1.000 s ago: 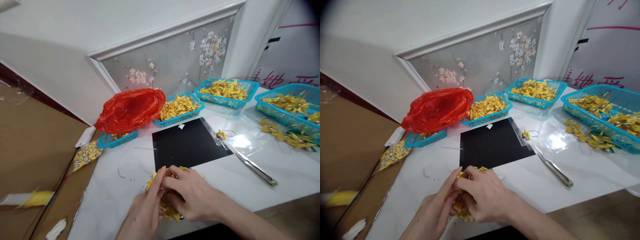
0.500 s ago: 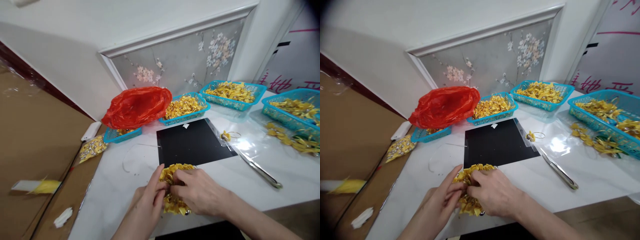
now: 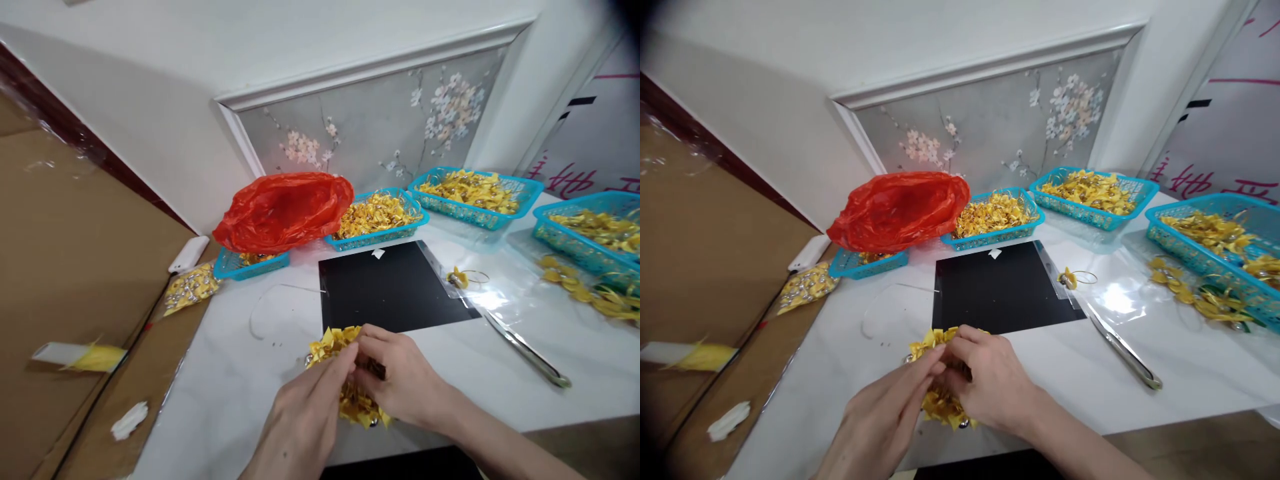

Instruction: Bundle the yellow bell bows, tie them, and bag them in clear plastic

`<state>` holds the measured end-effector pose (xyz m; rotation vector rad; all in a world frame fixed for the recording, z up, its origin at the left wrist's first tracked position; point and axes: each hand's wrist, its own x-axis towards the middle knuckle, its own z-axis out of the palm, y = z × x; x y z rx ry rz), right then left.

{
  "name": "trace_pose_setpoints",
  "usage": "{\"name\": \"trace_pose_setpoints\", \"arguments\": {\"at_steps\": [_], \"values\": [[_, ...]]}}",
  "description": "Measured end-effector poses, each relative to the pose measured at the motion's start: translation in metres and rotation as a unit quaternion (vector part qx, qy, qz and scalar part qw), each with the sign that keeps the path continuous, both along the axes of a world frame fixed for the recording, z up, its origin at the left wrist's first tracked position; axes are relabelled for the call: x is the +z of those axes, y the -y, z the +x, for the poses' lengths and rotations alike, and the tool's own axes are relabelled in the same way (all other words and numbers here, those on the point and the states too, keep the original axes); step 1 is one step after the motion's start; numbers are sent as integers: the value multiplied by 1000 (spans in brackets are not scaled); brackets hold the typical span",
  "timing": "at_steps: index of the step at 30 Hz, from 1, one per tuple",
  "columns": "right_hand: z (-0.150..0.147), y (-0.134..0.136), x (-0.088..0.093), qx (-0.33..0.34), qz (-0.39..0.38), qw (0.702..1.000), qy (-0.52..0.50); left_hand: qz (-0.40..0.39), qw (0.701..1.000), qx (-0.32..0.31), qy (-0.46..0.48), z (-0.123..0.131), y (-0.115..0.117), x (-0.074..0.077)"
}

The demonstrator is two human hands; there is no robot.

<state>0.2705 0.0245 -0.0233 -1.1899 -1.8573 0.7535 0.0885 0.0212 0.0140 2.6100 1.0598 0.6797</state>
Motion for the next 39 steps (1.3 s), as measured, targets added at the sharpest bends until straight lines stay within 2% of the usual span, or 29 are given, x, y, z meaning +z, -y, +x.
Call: {"name": "trace_pose_setpoints", "arguments": {"at_steps": [4, 10, 13, 16, 19, 23, 26, 30, 39], "values": [[-4, 1, -3, -2, 5, 1000, -9, -6, 997, -52, 57, 0, -7, -7], [-8, -1, -3, 19, 0, 997, -74, -17, 988, -63, 141, 12, -12, -6], [-6, -4, -2, 33, 2, 996, -80, -65, 983, -6, 173, 12, -12, -5], [-2, -6, 1, 51, 2, 995, -91, -182, 959, 95, 198, 6, -12, -8], [-1, -7, 3, 59, -1, 992, -114, -269, 938, 115, 186, 5, -12, -10], [-3, -7, 2, 43, 5, 987, -155, -257, 952, 94, 134, 12, -14, -7], [-4, -6, 0, 36, 2, 982, -186, -255, 951, 96, 147, 17, -15, -6], [-2, -4, -1, -7, -43, 976, -215, -252, 948, 107, 161, 21, -13, -6], [-1, -7, 4, -38, -76, 973, -216, -287, 920, 148, 220, 26, -8, -12]]}}
